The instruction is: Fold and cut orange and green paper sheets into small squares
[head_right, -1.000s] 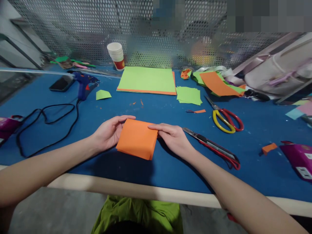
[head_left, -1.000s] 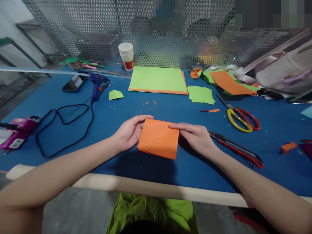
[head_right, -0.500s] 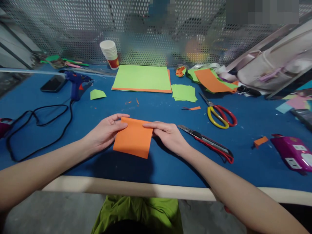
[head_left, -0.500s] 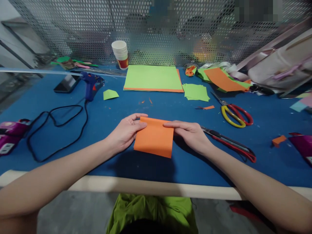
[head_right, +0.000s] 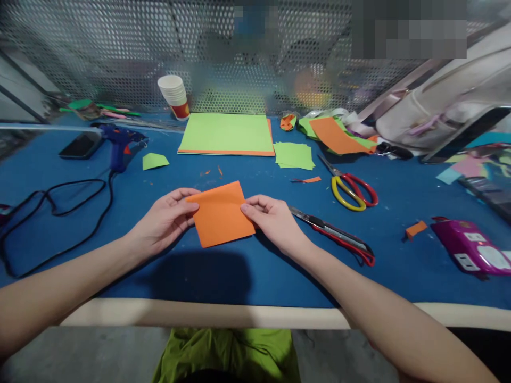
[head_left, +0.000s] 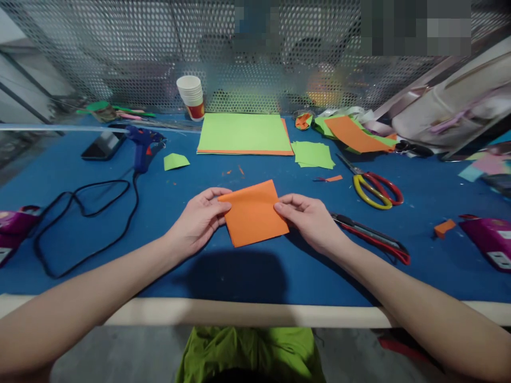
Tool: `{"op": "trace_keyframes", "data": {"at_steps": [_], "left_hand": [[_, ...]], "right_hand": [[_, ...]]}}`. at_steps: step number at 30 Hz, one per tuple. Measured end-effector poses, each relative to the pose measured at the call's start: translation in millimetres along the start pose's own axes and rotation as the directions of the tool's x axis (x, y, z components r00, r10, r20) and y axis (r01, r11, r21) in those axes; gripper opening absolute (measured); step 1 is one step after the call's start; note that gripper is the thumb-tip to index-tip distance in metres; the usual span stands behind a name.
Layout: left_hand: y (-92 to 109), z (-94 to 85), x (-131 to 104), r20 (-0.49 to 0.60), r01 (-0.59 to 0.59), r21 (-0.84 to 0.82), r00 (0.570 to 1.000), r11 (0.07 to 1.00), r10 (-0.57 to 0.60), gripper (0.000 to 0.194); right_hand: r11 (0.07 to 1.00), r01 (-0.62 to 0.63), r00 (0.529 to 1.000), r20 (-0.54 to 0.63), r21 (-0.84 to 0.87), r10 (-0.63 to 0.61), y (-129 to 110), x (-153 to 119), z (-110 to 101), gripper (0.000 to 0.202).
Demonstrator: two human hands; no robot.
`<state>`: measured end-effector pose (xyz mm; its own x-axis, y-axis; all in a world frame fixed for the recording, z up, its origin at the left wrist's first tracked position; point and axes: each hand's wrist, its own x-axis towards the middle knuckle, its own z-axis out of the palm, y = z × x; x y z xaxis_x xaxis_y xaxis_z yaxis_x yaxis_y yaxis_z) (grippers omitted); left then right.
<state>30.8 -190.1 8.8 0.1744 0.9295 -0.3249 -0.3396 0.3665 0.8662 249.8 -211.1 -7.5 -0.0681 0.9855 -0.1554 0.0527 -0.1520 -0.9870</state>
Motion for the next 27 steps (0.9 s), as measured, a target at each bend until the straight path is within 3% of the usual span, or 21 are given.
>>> {"op": "trace_keyframes", "data": {"at_steps": [3, 5, 8, 11, 13, 16, 18, 23, 27], "left_hand": [[9, -1.3, -2, 0.105, 0.08, 0.069, 0.991, 0.994, -0.087, 0.017], [14, -0.8, -4, 0.178, 0.122, 0.143, 0.973, 0.982, -0.146, 0.024], [18, 2.6, -8, 0.248, 0.093, 0.274, 0.955, 0.957, -0.163, 0.035], [13, 7.9, -12, 0.29, 0.034, 0.31, 0.948, 0.95, -0.128, 0.033], [8, 11.3, -14, 0.271, -0.007, 0.239, 0.961, 0.971, -0.06, 0.031], [2, 15.5, -16, 0.133, -0.111, 0.054, 0.986, 0.992, 0.103, 0.033], [-1, 17.2, -17, 0.059, -0.145, -0.024, 0.988, 0.989, 0.146, 0.037], [-7, 15.4, -19, 0.085, -0.059, -0.009, 0.995, 0.998, 0.059, 0.035], [0, 13.5, -19, 0.219, 0.089, 0.067, 0.97, 0.994, -0.102, 0.034]], "right_hand": [[0.982, 0.108, 0.993, -0.02, -0.158, -0.112, -8, -2, -6, 0.028], [0.961, 0.15, 0.988, 0.06, -0.232, -0.14, -16, -5, -7, 0.026], [0.934, 0.205, 0.968, 0.201, -0.293, -0.149, -28, -11, -4, 0.022], [0.909, 0.261, 0.949, 0.261, -0.325, -0.179, -37, -15, 1, 0.02], [0.92, 0.264, 0.951, 0.236, -0.29, -0.199, -39, -17, 5, 0.021], [0.979, 0.177, 0.975, 0.151, -0.103, -0.161, -32, -16, 8, 0.032], [0.994, 0.108, 0.988, 0.112, 0.009, -0.108, -25, -14, 10, 0.037], [0.99, 0.134, 0.99, -0.034, -0.048, -0.136, -17, -8, 8, 0.033], [0.986, 0.142, 0.989, -0.038, -0.087, -0.146, -28, -7, -1, 0.03]]}}
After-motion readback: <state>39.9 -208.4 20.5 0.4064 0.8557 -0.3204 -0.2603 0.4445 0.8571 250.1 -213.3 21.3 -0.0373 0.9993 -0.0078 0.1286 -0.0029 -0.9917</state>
